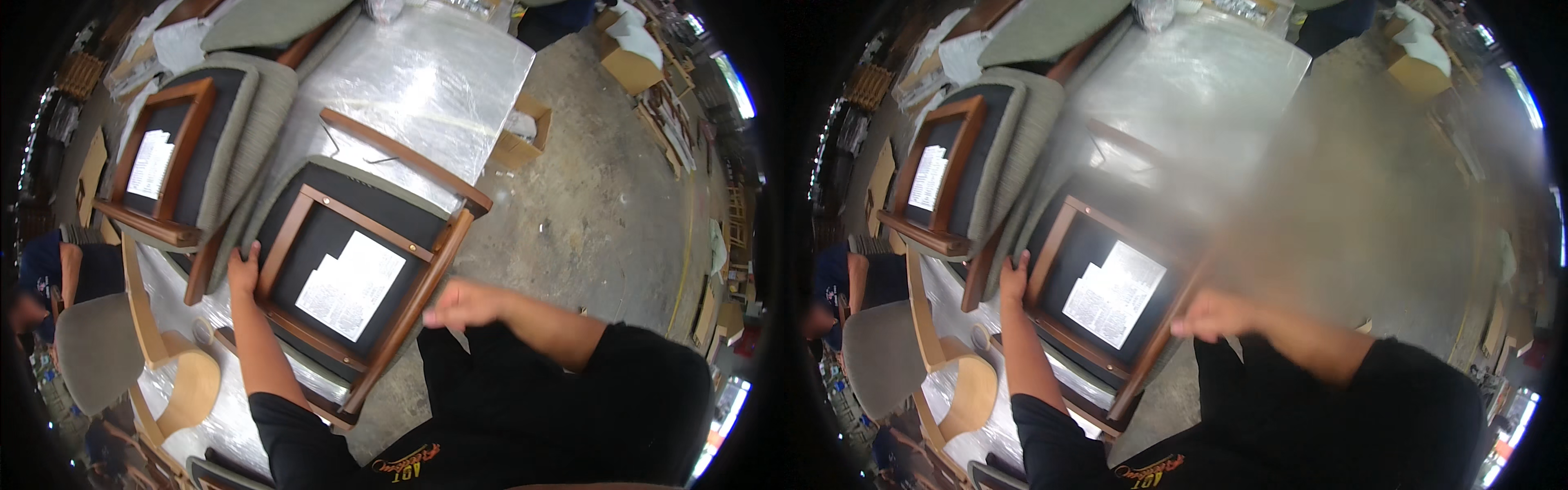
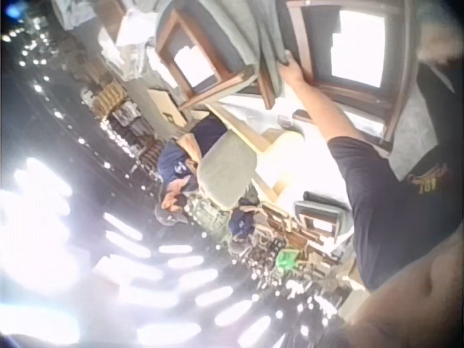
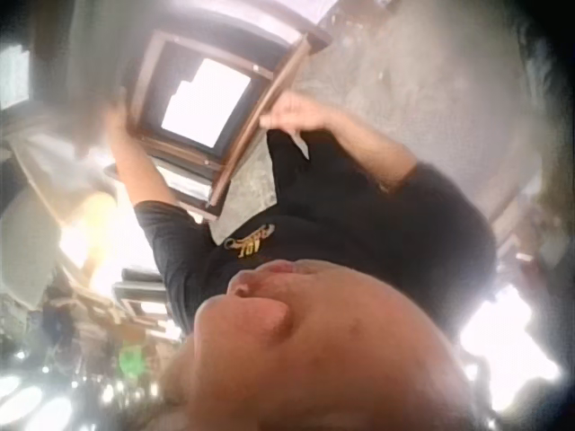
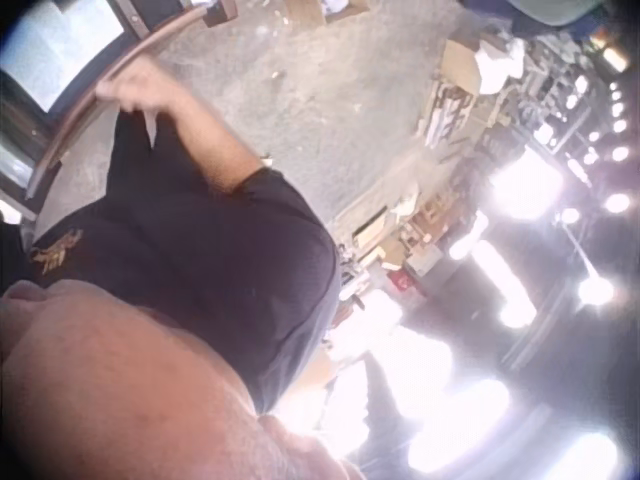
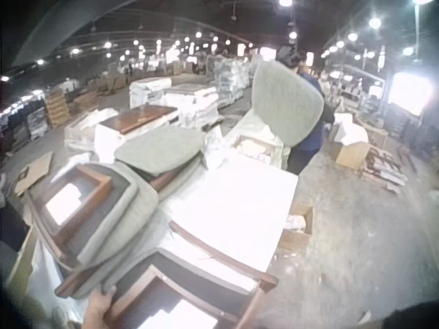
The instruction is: The person assembles wooden chairs by attaching legs to the seat frames and securing them with screws. They repeatedly flip the chairs, align the legs, and tighten fasteners using a screwdriver. The process is repeated for multiple chairs on a workbench.
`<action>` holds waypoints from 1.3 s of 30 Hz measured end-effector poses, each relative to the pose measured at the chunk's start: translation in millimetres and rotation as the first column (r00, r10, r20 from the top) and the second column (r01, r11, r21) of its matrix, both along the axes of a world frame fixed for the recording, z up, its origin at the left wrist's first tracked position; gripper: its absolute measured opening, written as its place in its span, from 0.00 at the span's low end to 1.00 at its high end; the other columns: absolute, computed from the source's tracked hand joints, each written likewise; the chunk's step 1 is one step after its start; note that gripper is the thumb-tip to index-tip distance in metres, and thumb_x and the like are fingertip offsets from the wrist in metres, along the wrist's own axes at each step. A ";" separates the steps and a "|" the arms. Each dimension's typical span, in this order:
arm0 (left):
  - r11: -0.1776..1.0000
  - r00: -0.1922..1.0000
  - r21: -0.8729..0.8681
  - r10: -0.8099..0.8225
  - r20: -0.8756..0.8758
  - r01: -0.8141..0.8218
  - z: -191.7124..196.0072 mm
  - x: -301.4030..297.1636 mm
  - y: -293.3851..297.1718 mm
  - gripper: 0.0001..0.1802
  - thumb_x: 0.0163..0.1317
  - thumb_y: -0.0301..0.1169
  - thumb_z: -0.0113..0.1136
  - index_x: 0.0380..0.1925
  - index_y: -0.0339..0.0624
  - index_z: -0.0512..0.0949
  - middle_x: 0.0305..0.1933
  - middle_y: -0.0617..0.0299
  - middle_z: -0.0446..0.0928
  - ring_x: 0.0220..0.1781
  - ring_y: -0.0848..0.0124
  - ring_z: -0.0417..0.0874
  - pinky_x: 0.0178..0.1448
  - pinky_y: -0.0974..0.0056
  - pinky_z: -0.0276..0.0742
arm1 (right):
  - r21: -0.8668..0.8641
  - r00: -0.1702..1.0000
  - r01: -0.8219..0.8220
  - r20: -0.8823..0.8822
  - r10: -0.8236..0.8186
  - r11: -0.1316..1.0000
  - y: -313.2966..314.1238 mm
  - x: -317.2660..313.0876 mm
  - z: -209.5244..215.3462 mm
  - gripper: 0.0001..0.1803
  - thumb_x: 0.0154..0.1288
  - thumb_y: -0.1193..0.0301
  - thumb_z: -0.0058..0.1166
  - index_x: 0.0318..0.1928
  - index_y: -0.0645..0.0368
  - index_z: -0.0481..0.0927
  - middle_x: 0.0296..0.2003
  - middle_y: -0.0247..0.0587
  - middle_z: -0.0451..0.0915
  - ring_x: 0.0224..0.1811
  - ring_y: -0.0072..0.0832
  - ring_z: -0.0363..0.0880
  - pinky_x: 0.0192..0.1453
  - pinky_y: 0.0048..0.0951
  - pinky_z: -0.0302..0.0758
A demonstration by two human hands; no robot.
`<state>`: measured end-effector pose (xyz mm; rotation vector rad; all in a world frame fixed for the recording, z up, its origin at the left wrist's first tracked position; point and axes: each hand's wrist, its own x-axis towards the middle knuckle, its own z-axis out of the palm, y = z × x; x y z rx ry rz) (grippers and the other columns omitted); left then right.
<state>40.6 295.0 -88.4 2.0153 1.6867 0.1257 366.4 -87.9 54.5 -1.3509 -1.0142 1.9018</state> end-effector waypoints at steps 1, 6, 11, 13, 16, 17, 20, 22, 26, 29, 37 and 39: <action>1.000 0.999 -0.025 0.008 0.040 -0.007 -0.2 0.1 2.6 0.48 0.69 0.61 0.64 0.69 0.27 0.71 0.69 0.29 0.74 0.74 0.43 0.75 0.76 0.51 0.68 | 0.196 0.990 0.141 -0.027 -0.138 0.971 -4.4 -19.8 -15.6 0.29 0.80 0.57 0.56 0.20 0.61 0.74 0.15 0.29 0.67 0.20 0.19 0.66 0.26 0.31 0.65; 0.976 0.991 -0.213 0.072 0.109 -0.048 7.4 -7.3 3.3 0.51 0.68 0.61 0.66 0.73 0.25 0.66 0.73 0.36 0.72 0.76 0.51 0.71 0.79 0.56 0.63 | 0.292 0.900 0.427 -0.041 -0.435 0.856 -35.2 -47.2 -42.6 0.27 0.79 0.60 0.56 0.22 0.62 0.72 0.18 0.36 0.65 0.20 0.23 0.64 0.28 0.34 0.64; 0.981 0.988 -0.184 0.082 0.128 -0.058 4.1 -9.5 15.0 0.48 0.69 0.60 0.66 0.71 0.28 0.68 0.71 0.40 0.74 0.74 0.54 0.73 0.77 0.56 0.63 | 0.789 0.686 -0.054 0.474 -0.551 0.612 -22.4 -39.4 -26.2 0.16 0.68 0.56 0.66 0.33 0.54 0.81 0.35 0.35 0.80 0.44 0.31 0.77 0.63 0.42 0.70; 0.957 0.977 -0.281 0.129 0.170 -0.077 1.7 -10.8 17.1 0.44 0.69 0.59 0.66 0.68 0.29 0.72 0.67 0.43 0.77 0.70 0.57 0.75 0.75 0.57 0.65 | 0.657 0.627 -0.357 0.695 -0.352 0.664 -14.9 -40.0 -35.3 0.16 0.62 0.54 0.68 0.38 0.53 0.82 0.39 0.33 0.78 0.51 0.32 0.73 0.71 0.47 0.61; 0.948 0.976 -0.318 0.082 0.199 -0.015 1.5 -13.6 18.4 0.45 0.68 0.59 0.67 0.69 0.30 0.72 0.68 0.43 0.77 0.71 0.57 0.74 0.76 0.57 0.64 | 0.582 0.565 -0.491 0.779 -0.272 0.648 -13.3 -49.4 -65.3 0.21 0.53 0.53 0.71 0.39 0.53 0.82 0.37 0.31 0.75 0.49 0.31 0.72 0.71 0.45 0.61; 0.982 0.991 -0.187 0.048 0.128 -0.024 0.9 -13.9 16.8 0.48 0.66 0.60 0.69 0.70 0.30 0.71 0.69 0.41 0.76 0.73 0.56 0.73 0.77 0.57 0.63 | 0.604 0.559 -0.477 0.769 -0.310 0.638 -14.0 -53.8 -74.5 0.21 0.52 0.53 0.71 0.38 0.52 0.82 0.37 0.31 0.75 0.49 0.31 0.72 0.70 0.44 0.61; 0.981 0.991 -0.186 0.076 0.108 -0.055 1.4 -10.3 19.5 0.51 0.66 0.62 0.68 0.72 0.28 0.69 0.72 0.35 0.73 0.77 0.50 0.71 0.79 0.55 0.63 | 0.668 0.552 -0.466 0.732 -0.400 0.580 -16.5 -67.7 -83.6 0.22 0.48 0.52 0.72 0.37 0.51 0.80 0.35 0.29 0.73 0.47 0.29 0.72 0.63 0.41 0.63; 0.976 0.994 -0.216 0.059 0.095 -0.037 1.8 -3.6 22.0 0.51 0.67 0.62 0.66 0.72 0.27 0.69 0.73 0.35 0.72 0.76 0.50 0.72 0.78 0.55 0.64 | 0.672 0.546 -0.464 0.730 -0.412 0.577 -14.0 -62.7 -71.9 0.22 0.49 0.51 0.72 0.36 0.51 0.80 0.34 0.29 0.73 0.46 0.29 0.71 0.62 0.40 0.63; 0.996 1.000 0.085 0.010 0.015 -0.011 23.4 2.1 -14.3 0.40 0.71 0.53 0.66 0.68 0.28 0.74 0.70 0.36 0.75 0.72 0.45 0.75 0.77 0.52 0.66 | 0.712 0.638 0.088 0.497 -0.588 0.697 7.5 0.8 -31.2 0.20 0.65 0.55 0.70 0.50 0.54 0.84 0.51 0.43 0.83 0.58 0.42 0.80 0.64 0.45 0.73; 0.802 0.991 0.595 -0.030 0.134 -0.056 60.5 -19.4 -115.9 0.26 0.76 0.42 0.62 0.59 0.27 0.78 0.60 0.36 0.79 0.67 0.41 0.76 0.74 0.47 0.69 | 0.557 0.202 0.185 0.785 -0.586 0.810 38.3 98.7 -35.6 0.28 0.64 0.53 0.71 0.52 0.64 0.81 0.55 0.52 0.81 0.61 0.51 0.79 0.64 0.47 0.77; 0.812 0.813 0.029 0.582 0.022 -0.583 64.0 -53.5 -403.6 0.24 0.79 0.41 0.49 0.53 0.27 0.81 0.54 0.37 0.82 0.58 0.42 0.82 0.66 0.46 0.76 | 0.133 0.292 0.103 0.943 -0.158 0.986 13.3 192.1 -12.1 0.27 0.55 0.54 0.75 0.46 0.61 0.84 0.46 0.58 0.85 0.51 0.55 0.83 0.54 0.50 0.78; 0.789 0.806 0.185 0.544 0.233 -0.586 43.7 -53.1 -412.5 0.23 0.76 0.39 0.47 0.50 0.28 0.82 0.49 0.39 0.83 0.52 0.44 0.83 0.61 0.48 0.78 | 0.384 0.178 0.074 0.903 -0.391 0.921 -33.7 202.2 42.8 0.26 0.56 0.57 0.74 0.48 0.61 0.84 0.42 0.56 0.84 0.46 0.54 0.83 0.52 0.46 0.78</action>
